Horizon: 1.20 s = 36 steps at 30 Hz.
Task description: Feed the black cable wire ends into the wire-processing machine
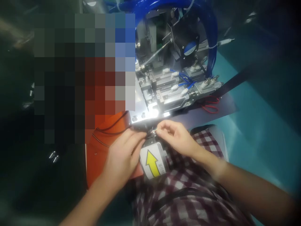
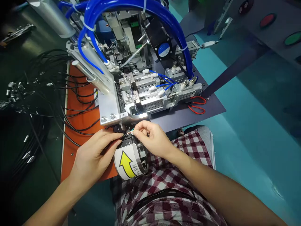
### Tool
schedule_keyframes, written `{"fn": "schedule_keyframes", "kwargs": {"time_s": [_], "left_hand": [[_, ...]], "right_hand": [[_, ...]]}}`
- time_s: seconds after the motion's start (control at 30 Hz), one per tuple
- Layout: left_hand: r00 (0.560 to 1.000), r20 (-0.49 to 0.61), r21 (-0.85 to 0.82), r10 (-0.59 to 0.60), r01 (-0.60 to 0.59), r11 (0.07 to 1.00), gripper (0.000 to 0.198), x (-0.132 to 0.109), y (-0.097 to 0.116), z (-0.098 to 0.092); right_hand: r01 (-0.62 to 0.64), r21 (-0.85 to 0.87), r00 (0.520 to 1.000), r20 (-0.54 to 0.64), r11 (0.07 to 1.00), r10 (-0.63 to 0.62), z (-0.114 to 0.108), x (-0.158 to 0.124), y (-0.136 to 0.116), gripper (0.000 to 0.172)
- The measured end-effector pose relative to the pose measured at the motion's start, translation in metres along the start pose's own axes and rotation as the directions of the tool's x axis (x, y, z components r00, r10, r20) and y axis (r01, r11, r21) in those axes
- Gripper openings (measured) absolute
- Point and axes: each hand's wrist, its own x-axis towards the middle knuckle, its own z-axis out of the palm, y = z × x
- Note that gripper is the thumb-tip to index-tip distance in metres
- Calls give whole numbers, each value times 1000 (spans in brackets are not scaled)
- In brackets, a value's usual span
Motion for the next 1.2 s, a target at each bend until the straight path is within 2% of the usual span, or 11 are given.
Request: {"fn": "schedule_keyframes", "kwargs": {"time_s": [0.2,0.47,0.67,1.03,1.2], "left_hand": [[994,24,1,104,-104,995,27,0,-11,-2],[979,66,135,191,-199,971,31,-1,-15,-2],[978,56,132,201,-206,970,31,-4,-16,-1],[962,63,209,264,-271,939,31,-3,-15,-1],[968,29,157,250,-252,955,31,-6,-18,1]], "right_hand": [[-25,17,999,32,1000,25,-1,0,6,11],[-9,-11,1000,28,1000,10,-3,0,7,11],[9,-53,1000,26,999,-8,-2,3,7,10],[-98,-65,995,12,993,99,-2,1,1,12],[-115,-34,993,14,993,115,-1,0,0,13]]}}
